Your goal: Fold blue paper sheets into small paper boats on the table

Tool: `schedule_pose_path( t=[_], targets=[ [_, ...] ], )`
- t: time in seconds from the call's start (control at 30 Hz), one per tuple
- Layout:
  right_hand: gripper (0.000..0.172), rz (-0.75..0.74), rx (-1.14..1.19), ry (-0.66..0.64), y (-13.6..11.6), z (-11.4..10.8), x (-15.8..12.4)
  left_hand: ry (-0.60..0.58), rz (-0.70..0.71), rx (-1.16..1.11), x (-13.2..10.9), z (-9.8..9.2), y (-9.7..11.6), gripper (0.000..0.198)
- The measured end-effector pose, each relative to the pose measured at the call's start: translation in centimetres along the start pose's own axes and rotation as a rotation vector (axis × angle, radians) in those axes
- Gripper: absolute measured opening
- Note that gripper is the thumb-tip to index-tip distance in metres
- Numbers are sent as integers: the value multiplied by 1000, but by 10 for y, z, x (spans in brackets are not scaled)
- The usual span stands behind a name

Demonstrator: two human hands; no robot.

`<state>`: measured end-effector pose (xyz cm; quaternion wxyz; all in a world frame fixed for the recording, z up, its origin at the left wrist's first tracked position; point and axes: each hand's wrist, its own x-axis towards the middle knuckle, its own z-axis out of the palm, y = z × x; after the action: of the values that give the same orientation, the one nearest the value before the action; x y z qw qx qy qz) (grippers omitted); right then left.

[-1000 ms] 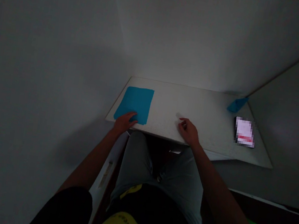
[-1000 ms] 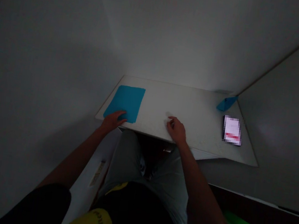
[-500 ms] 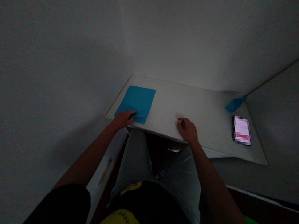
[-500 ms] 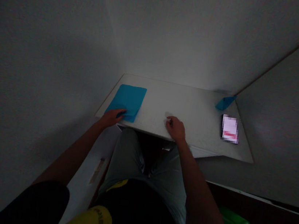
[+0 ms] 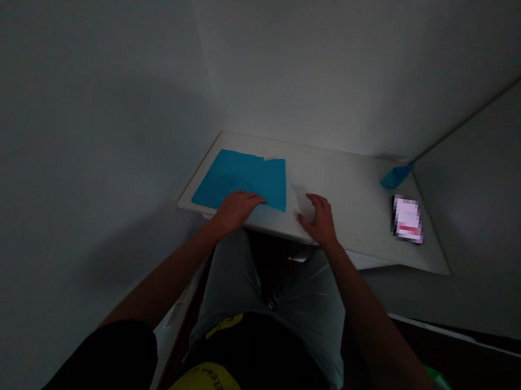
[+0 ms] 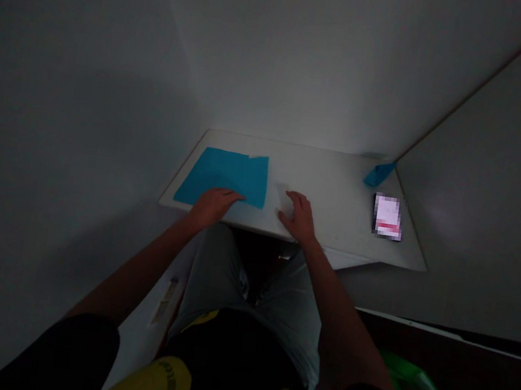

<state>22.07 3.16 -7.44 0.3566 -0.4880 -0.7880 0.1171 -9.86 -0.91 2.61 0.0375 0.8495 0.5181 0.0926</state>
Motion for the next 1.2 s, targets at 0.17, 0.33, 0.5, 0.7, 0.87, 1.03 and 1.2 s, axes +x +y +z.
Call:
schedule_pose_path(
  t=[0.17,0.33,0.5,0.7,0.87,1.03,1.2],
  targets=[
    [77,-120,-85,-173,-6,-18,-19,-76,143,-74,6,18,61,43],
    [57,-101,-118,-348,7,-39,-45,-128,214,-121,4,32,89,41],
    [43,-21,-56,-294,23,-61,-62,-78,94,-229,-15,40,60,76],
    [33,106,76,-233,26,-69,-61,-32,32,-372,-18,63,26,78],
    [46,270,131,-201,23,-62,-48,11,-162,-392,14,80,25,38],
    [54,372,149,-72,29,-50,-38,76,-329,-400,37,90,25,28],
    [88,250,9,94,29,-38,-29,257,-360,-314,45,91,47,62]
  ],
)
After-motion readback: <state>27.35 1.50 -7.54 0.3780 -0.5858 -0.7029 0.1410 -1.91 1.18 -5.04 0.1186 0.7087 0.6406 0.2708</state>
